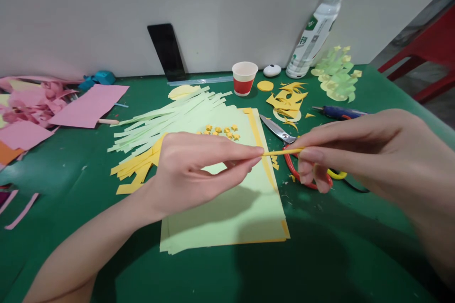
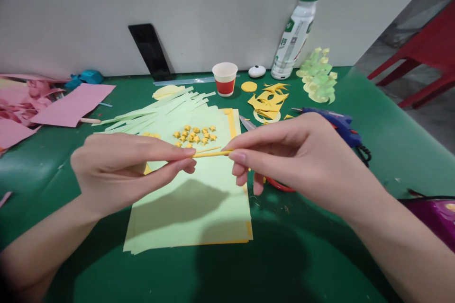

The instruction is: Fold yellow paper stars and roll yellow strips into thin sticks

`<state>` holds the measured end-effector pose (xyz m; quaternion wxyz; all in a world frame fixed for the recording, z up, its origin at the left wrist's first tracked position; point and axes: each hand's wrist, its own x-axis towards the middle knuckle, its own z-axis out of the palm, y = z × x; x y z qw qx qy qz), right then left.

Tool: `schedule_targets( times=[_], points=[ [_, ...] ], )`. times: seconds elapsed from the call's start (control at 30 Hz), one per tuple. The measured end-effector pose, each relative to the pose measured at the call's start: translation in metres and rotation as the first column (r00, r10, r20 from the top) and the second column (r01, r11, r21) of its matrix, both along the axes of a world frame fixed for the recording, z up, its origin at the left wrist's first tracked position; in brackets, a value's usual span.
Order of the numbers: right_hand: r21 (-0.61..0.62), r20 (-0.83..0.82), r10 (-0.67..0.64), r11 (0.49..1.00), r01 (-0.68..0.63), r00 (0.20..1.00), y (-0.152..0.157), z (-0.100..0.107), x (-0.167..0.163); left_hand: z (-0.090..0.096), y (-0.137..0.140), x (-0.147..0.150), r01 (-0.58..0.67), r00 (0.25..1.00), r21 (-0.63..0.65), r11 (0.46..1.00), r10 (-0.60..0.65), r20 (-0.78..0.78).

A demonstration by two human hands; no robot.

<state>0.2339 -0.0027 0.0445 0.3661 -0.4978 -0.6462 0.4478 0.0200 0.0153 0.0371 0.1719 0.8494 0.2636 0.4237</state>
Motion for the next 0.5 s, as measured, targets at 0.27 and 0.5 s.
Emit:
schedule_targets(
  times=[0.27,0.5],
  points=[
    [0.199,-0.019,-0.26,0.945,0.258,0.966,-0.009,0.0,-0.008,-0.002,0.004,-0.001,0.066,0.997,-0.222,0.973,-0.053,0.064],
    [0.111,0.104,-0.003,0.994,-0.008,0.995,0.005,-0.007,-0.012,0.0,0.018,-0.001,0.178,0.977,-0.795,0.579,-0.2,0.073]
  ],
)
